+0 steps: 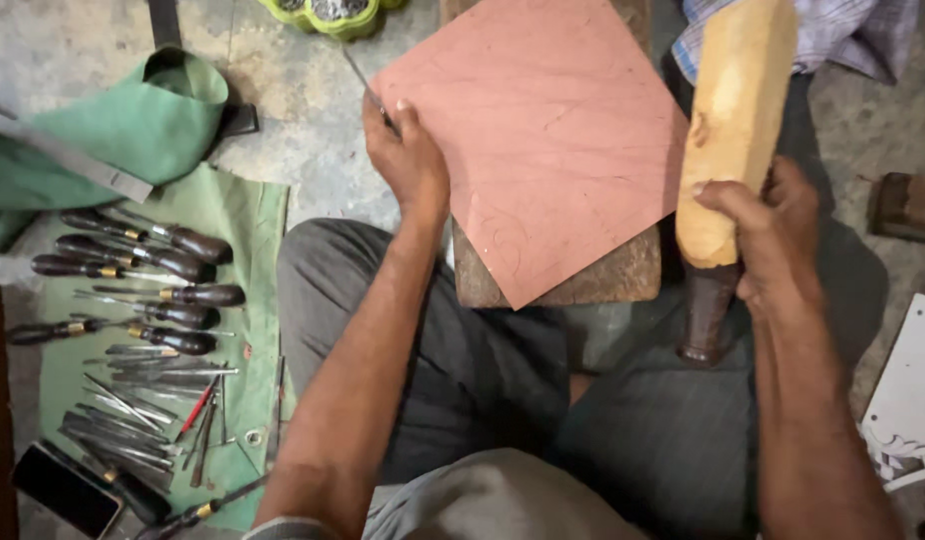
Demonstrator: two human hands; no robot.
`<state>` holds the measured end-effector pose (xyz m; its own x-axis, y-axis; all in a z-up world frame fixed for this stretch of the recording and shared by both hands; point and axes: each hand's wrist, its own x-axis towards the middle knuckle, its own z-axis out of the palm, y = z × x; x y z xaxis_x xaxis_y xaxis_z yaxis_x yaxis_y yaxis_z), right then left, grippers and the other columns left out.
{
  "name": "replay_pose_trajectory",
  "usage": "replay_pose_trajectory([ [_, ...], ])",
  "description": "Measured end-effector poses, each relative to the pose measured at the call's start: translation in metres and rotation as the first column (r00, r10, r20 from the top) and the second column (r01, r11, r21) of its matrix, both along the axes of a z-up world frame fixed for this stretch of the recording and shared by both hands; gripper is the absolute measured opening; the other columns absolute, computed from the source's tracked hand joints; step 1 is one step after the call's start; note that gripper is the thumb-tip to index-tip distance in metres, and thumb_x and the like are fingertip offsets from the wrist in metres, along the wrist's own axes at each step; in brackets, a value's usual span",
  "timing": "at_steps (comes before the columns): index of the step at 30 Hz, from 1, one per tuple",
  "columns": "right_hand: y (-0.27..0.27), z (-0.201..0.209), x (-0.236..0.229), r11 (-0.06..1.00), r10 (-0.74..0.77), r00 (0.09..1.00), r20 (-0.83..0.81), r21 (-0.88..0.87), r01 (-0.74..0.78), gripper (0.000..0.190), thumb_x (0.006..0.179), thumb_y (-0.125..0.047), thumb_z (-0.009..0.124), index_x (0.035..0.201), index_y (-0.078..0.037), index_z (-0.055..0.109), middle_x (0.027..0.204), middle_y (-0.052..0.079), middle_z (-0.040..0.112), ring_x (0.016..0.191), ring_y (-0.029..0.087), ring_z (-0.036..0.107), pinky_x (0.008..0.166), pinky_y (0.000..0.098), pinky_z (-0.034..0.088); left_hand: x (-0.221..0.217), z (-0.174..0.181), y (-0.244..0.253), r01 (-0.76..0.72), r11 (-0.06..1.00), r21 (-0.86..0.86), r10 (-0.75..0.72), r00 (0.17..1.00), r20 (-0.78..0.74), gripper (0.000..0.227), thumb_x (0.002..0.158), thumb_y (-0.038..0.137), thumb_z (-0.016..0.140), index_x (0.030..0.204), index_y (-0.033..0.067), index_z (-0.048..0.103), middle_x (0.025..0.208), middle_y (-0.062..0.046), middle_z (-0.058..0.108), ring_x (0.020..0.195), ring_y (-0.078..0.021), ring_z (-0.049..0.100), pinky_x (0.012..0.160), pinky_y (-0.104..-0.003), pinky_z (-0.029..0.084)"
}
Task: The person uses a thin metal tool to engrave lines into a flat piece of reddish material while holding a wooden block.
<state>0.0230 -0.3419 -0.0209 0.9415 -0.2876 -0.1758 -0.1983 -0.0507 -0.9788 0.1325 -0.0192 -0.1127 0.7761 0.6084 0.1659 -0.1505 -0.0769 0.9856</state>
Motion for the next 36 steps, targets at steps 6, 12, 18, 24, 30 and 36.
replay_pose_trajectory([
  [6,0.011,0.017,-0.007,0.992,0.025,0.999,-0.033,0.122,-0.021,0.049,0.083,-0.007,0.071,0.128,0.004,0.058,0.11,0.012,0.069,0.09,0.02,0.071,0.076,0.0337,0.06,0.0,-0.001,0.012,-0.074,0.957,0.281,0.112,0.986,-0.121,0.04,0.103,0.012,0.067,0.138,-0.0054,0.057,0.122,-0.018,0.066,0.104,-0.0255,0.066,0.094,-0.036,0.053],
  [12,-0.024,0.021,-0.046,0.983,0.008,0.994,-0.113,0.181,0.013,0.067,0.089,-0.02,0.061,0.15,0.005,0.05,0.133,0.024,0.064,0.118,0.038,0.07,0.083,0.0525,0.062,-0.102,0.04,0.053,-0.112,0.96,0.256,0.161,0.97,-0.182,0.031,0.099,0.004,0.062,0.129,0.0001,0.071,0.114,-0.011,0.065,0.09,-0.0177,0.066,0.082,-0.03,0.056],
  [18,-0.152,-0.035,-0.119,0.906,0.012,0.999,-0.043,0.423,0.007,0.072,0.104,-0.038,0.064,0.161,-0.005,0.036,0.151,0.02,0.051,0.132,0.039,0.052,0.099,0.0585,0.049,-0.185,0.08,0.047,-0.04,0.963,-0.267,0.011,0.994,-0.112,0.008,0.102,0.001,0.065,0.11,-0.0021,0.066,0.113,-0.013,0.072,0.094,-0.0159,0.071,0.078,-0.029,0.059],
  [24,-0.197,-0.057,-0.172,0.731,-0.113,0.993,-0.036,0.674,0.108,0.074,0.108,-0.042,0.063,0.161,-0.001,0.031,0.148,0.02,0.048,0.131,0.037,0.049,0.109,0.0595,0.046,-0.194,0.09,-0.005,-0.017,0.679,-0.734,-0.122,0.983,-0.136,0.009,0.099,0.004,0.058,0.107,0.0042,0.055,0.094,-0.016,0.075,0.079,-0.0219,0.076,0.07,-0.033,0.063],
  [30,-0.123,-0.013,-0.174,0.935,-0.172,0.985,0.005,0.316,0.161,0.086,0.095,-0.044,0.067,0.161,0.0,0.033,0.141,0.021,0.052,0.124,0.031,0.055,0.107,0.0531,0.05,-0.186,0.082,-0.056,0.064,0.79,-0.609,-0.08,0.997,0.001,0.02,0.098,-0.004,0.066,0.106,0.0043,0.049,0.099,-0.008,0.07,0.088,-0.0117,0.069,0.079,-0.027,0.06],
  [36,-0.091,0.013,-0.152,0.92,-0.152,0.988,0.008,0.367,0.139,0.089,0.094,-0.042,0.067,0.164,0.0,0.03,0.14,0.022,0.053,0.122,0.031,0.057,0.104,0.0509,0.053,-0.184,0.083,-0.076,0.113,0.885,-0.451,-0.145,0.989,-0.037,0.013,0.099,0.003,0.066,0.096,0.0007,0.054,0.093,-0.007,0.07,0.082,-0.0073,0.067,0.072,-0.023,0.057],
])
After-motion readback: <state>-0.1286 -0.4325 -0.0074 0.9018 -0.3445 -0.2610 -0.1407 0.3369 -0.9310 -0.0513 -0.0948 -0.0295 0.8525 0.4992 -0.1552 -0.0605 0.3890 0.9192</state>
